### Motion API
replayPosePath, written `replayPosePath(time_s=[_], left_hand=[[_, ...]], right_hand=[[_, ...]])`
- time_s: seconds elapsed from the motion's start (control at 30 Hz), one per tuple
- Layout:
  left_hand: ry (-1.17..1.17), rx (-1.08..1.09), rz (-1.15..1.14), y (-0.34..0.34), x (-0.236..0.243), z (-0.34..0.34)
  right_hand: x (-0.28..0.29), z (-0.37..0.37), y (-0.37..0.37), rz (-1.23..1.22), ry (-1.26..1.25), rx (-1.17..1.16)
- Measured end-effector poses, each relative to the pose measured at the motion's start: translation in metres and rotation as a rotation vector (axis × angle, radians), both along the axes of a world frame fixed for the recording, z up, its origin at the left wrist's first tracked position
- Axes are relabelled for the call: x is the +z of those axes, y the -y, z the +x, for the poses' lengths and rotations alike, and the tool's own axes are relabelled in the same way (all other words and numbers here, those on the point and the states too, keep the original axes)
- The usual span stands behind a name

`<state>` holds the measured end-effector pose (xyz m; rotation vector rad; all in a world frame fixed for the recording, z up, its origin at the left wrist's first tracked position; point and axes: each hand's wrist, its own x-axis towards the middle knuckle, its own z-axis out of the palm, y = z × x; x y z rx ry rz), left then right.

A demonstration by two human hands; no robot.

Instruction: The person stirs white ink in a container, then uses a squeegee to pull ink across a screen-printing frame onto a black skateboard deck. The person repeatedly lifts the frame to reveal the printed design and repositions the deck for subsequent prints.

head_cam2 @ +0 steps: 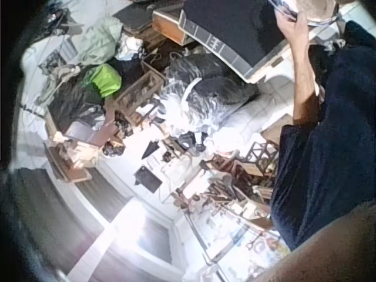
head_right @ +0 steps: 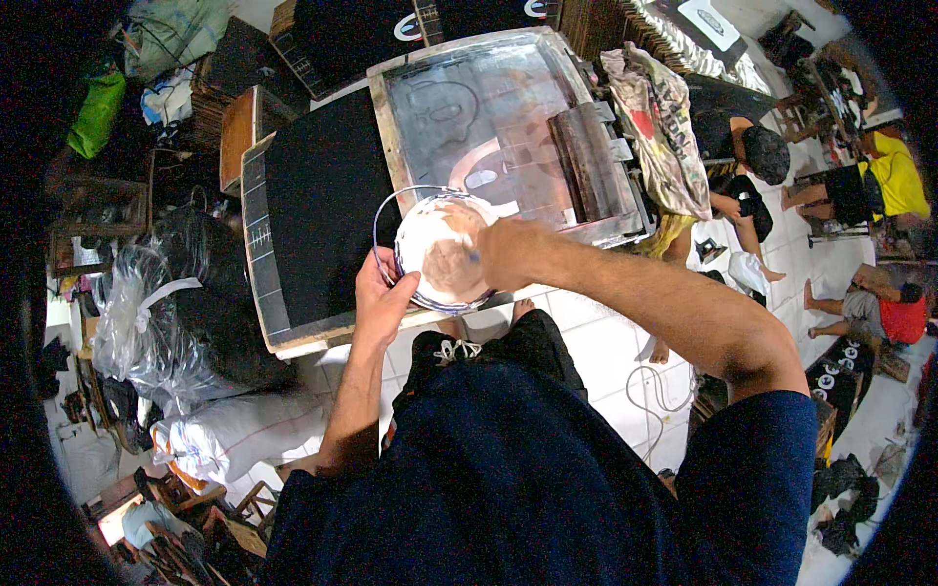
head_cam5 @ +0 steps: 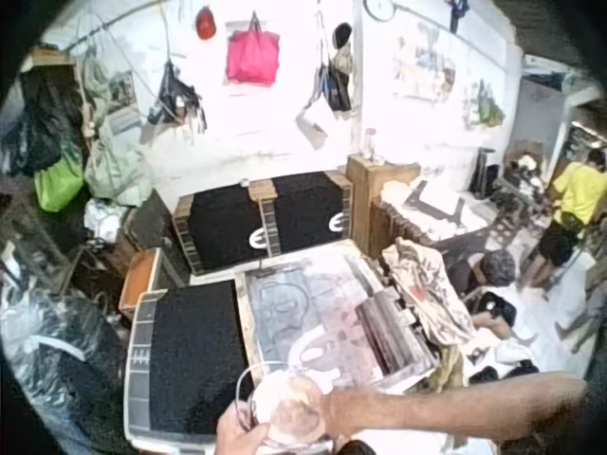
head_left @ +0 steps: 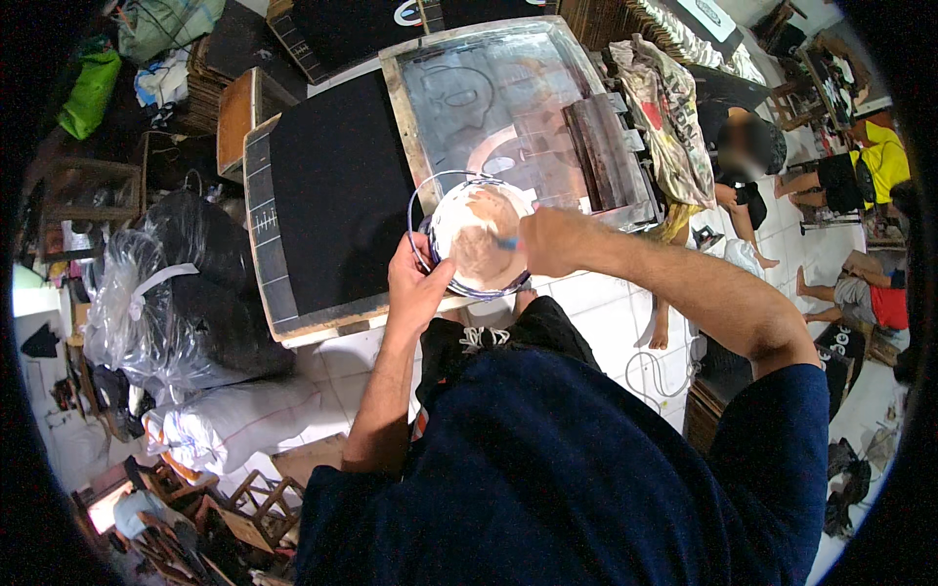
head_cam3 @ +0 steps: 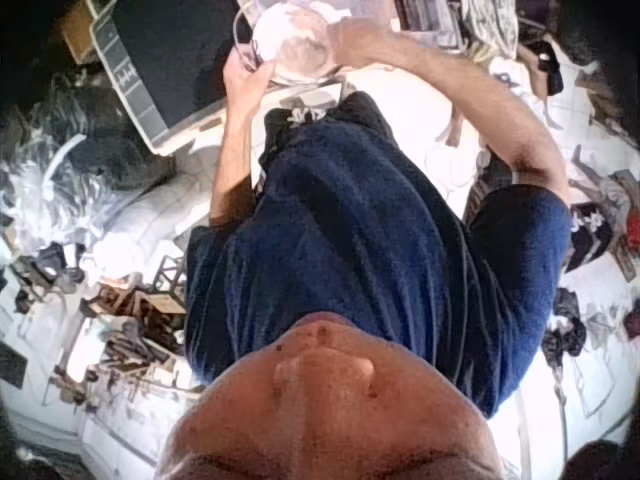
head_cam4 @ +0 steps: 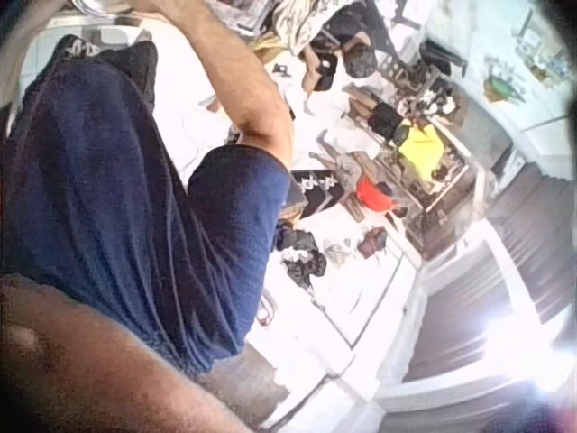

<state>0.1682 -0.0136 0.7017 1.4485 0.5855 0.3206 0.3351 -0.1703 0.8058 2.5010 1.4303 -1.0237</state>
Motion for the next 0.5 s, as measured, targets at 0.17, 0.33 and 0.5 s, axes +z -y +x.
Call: replayPosePath(time_s=[0.17, 0.33, 0.5], left_hand=[[0.000, -0.001, 0.064, 0.024, 0.006, -0.004], [0.009, 0.016, 0.041, 0.043, 0.010, 0.000], [0.030, 0.029, 0.055, 0.053, 0.014, 0.004]], right_hand=[[-0.005, 0.018, 0.023, 0.240, 0.038, 0.093], [-0.006, 0.016, 0.029, 0.053, 0.259, 0.251], [0.006, 0.019, 0.028, 0.225, -0.174, 0.121]])
